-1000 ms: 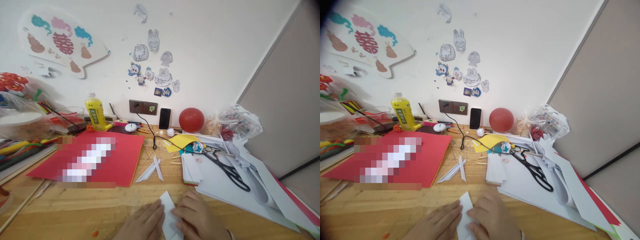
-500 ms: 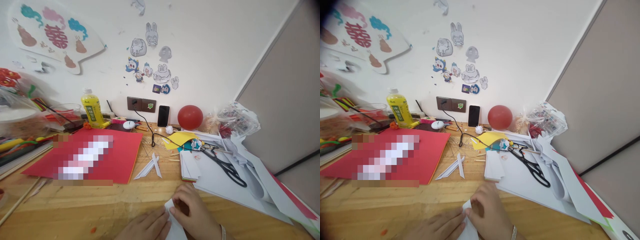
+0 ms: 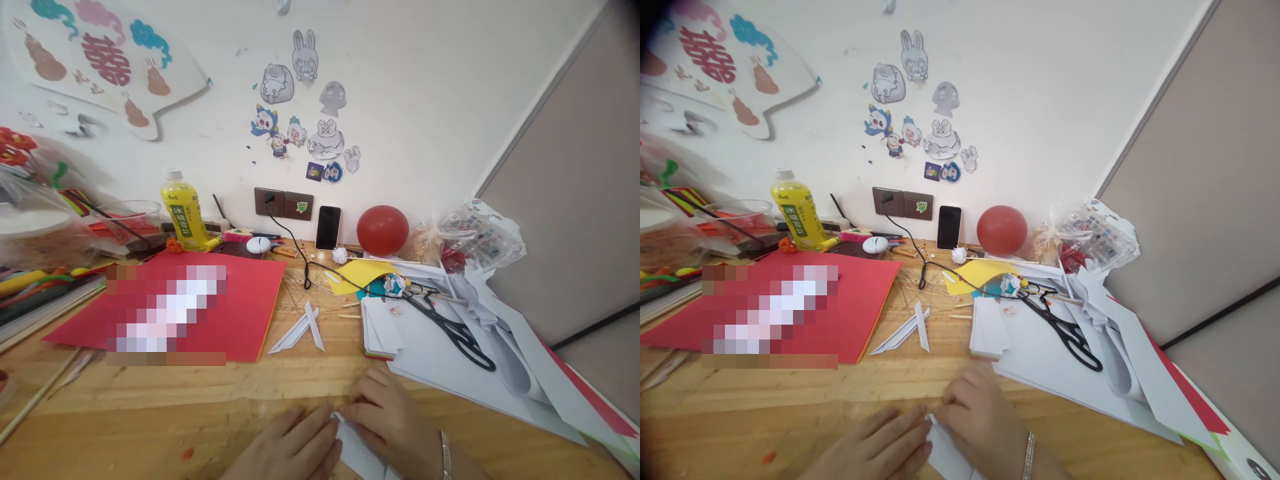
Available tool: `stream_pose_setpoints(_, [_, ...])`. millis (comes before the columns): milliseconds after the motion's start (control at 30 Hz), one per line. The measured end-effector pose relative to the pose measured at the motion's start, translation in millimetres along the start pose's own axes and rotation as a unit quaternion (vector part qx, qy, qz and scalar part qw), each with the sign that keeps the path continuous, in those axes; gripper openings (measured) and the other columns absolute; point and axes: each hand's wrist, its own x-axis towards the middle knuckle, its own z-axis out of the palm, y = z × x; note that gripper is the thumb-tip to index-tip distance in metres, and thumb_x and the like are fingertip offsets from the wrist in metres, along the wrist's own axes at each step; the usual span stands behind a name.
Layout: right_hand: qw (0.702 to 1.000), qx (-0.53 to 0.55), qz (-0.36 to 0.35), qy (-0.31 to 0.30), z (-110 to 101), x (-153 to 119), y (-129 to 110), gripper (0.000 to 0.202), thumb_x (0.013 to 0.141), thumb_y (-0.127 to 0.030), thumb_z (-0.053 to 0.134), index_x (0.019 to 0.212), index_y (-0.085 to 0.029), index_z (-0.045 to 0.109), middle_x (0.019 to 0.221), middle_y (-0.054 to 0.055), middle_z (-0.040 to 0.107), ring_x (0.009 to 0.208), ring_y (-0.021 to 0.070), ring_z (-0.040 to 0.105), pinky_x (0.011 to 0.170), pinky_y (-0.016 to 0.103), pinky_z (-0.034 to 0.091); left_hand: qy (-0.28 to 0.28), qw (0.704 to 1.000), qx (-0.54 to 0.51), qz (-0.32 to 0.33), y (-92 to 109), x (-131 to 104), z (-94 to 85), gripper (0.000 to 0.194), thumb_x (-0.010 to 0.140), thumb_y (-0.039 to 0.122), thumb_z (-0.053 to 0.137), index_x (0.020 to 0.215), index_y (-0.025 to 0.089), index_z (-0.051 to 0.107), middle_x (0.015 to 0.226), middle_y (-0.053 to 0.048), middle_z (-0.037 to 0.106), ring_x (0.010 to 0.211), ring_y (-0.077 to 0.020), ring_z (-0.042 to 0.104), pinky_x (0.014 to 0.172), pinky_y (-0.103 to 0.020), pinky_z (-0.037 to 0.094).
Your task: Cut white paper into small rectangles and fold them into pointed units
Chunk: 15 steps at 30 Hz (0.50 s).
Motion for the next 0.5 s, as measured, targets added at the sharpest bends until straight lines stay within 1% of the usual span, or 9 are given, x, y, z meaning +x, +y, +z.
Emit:
stream_pose_setpoints(133, [0.999, -0.035, -0.029, 0.003, -5.4, 2.7, 0.9, 0.023, 0.094, -0.017, 0.048, 0.076, -0.019, 0.061, 0.069, 0.001, 0.062, 0.066, 0.0148, 0.049, 0.059, 0.029, 0.036, 0.032, 0.999, -0.003, -0.034, 3.2, -2.2, 3.8, 0.022, 0.095, 0.021, 0.043, 0.102, 0.022, 0.063, 0.106, 0.001, 0.07, 0.1, -0.0179, 0.06, 0.083, -0.028, 0.045])
stream_pose_setpoints(267, [0.998, -0.04, -0.045, -0.01, -7.5, 2.0, 1.8, 0.023, 0.094, -0.017, 0.048, 0.074, -0.018, 0.061, 0.069, 0.0, 0.063, 0.067, 0.0143, 0.049, 0.06, 0.029, 0.036, 0.017, 0.998, -0.009, -0.053, 4.5, -3.4, -0.9, 0.022, 0.095, 0.023, 0.043, 0.105, 0.023, 0.062, 0.109, 0.001, 0.069, 0.102, -0.0186, 0.061, 0.084, -0.028, 0.047])
stream_pose_setpoints(333, [0.998, -0.039, -0.05, -0.02, -8.5, 1.3, 3.1, 0.022, 0.094, -0.017, 0.048, 0.076, -0.018, 0.061, 0.07, 0.0, 0.063, 0.067, 0.0142, 0.049, 0.06, 0.029, 0.036, 0.003, 0.999, -0.011, -0.05, 3.9, -2.9, -4.6, 0.024, 0.095, 0.024, 0.041, 0.108, 0.023, 0.061, 0.114, 0.001, 0.067, 0.105, -0.0187, 0.06, 0.085, -0.028, 0.047])
stream_pose_setpoints(400, [0.997, -0.035, -0.054, -0.029, -9.9, 1.1, 4.3, 0.02, 0.094, -0.017, 0.049, 0.078, -0.019, 0.061, 0.072, 0.0, 0.063, 0.068, 0.0142, 0.05, 0.06, 0.029, 0.037, 0.011, 0.999, -0.01, -0.044, 2.6, -1.9, -7.1, 0.025, 0.095, 0.024, 0.041, 0.107, 0.022, 0.062, 0.115, 0.001, 0.068, 0.104, -0.0186, 0.061, 0.085, -0.028, 0.047])
stream_pose_setpoints(500, [0.997, -0.034, -0.06, -0.042, -12.1, 1.3, 5.0, 0.019, 0.094, -0.017, 0.05, 0.079, -0.019, 0.061, 0.073, 0.001, 0.063, 0.068, 0.014, 0.051, 0.062, 0.028, 0.038, 0.0, 0.999, -0.017, -0.03, 1.0, -1.4, -4.6, 0.025, 0.095, 0.023, 0.042, 0.108, 0.021, 0.062, 0.117, 0.0, 0.066, 0.106, -0.0182, 0.059, 0.086, -0.028, 0.046])
